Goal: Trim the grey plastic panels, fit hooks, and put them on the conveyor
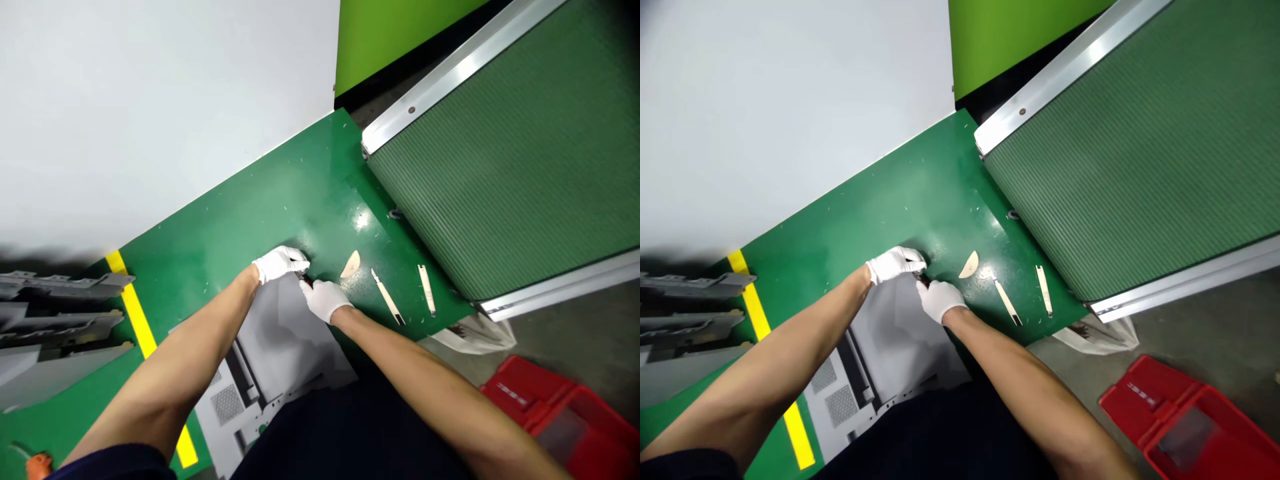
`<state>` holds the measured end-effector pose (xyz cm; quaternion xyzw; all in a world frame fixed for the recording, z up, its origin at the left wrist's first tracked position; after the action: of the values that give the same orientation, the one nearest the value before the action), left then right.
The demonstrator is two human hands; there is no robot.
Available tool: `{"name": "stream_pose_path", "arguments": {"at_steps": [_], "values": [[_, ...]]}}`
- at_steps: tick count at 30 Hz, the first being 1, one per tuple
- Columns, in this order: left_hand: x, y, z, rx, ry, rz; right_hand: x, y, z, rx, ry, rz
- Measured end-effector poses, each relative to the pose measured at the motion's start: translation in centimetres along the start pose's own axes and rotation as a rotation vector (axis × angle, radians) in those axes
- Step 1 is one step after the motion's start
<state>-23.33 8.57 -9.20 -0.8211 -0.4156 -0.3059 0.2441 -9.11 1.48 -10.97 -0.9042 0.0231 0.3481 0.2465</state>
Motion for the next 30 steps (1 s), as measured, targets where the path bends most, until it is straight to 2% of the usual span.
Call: {"name": "stream_pose_path", "arguments": {"at_steps": [4,7,9,10,11,13,16,20,21,22,23,24,25,26,28,29,30], "values": [[-0.8,-3.1,-1.7,0.275,-0.073,-0.223,1.4,0.2,-1.5,0.039,0.015,0.008],[-0.8,-5.1,-3.3,0.537,-0.1,-0.241,3.2,0.5,-3.6,0.104,0.096,0.069],[0.6,-5.1,-4.4,0.679,-0.042,-0.161,4.7,0.9,-5.6,0.157,0.171,0.154],[1.6,-4.3,-4.9,0.719,-0.021,-0.108,5.5,1.2,-6.7,0.179,0.204,0.194],[2.6,-3.0,-5.0,0.721,-0.015,-0.059,6.3,1.6,-7.9,0.194,0.23,0.227],[4.3,1.5,-4.6,0.606,-0.032,0.019,7.8,2.7,-10.4,0.212,0.284,0.28],[6.9,11.4,-3.1,0.329,-0.037,0.141,10.0,4.8,-14.3,0.252,0.385,0.382],[11.4,25.4,-1.1,0.041,0.048,0.248,12.2,7.4,-18.5,0.315,0.504,0.472],[12.7,28.0,-0.8,-0.021,0.079,0.22,12.6,7.9,-19.3,0.335,0.516,0.485],[14.0,29.7,-0.5,-0.058,0.118,0.175,12.9,8.2,-20.0,0.359,0.524,0.497],[15.1,30.3,-0.2,-0.057,0.156,0.123,13.1,8.5,-20.7,0.383,0.53,0.509],[16.0,29.6,0.0,-0.009,0.191,0.081,13.3,8.8,-21.2,0.405,0.534,0.522],[16.5,27.8,0.1,0.088,0.22,0.076,13.5,9.0,-21.8,0.424,0.537,0.536],[16.5,24.9,0.2,0.214,0.218,0.098,13.7,9.2,-22.3,0.441,0.537,0.55],[15.1,16.9,-0.3,0.581,0.132,0.341,13.9,9.4,-23.1,0.481,0.522,0.574],[13.6,12.3,-0.9,0.774,-0.007,0.477,14.0,9.4,-23.4,0.502,0.507,0.581],[11.2,7.9,-1.5,0.913,-0.233,0.552,14.1,9.4,-23.7,0.521,0.49,0.582]]}}
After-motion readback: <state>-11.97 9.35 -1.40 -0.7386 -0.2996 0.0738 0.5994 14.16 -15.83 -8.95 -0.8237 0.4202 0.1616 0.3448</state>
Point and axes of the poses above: each hand's wrist, its own z-axis towards the middle knuckle, its own y-axis out of the palm, x = y × z, the point moved 7 cm from there along z, towards the middle knuckle, and after that the axes turned 12 degrees about -y, right-handed, at the moved point
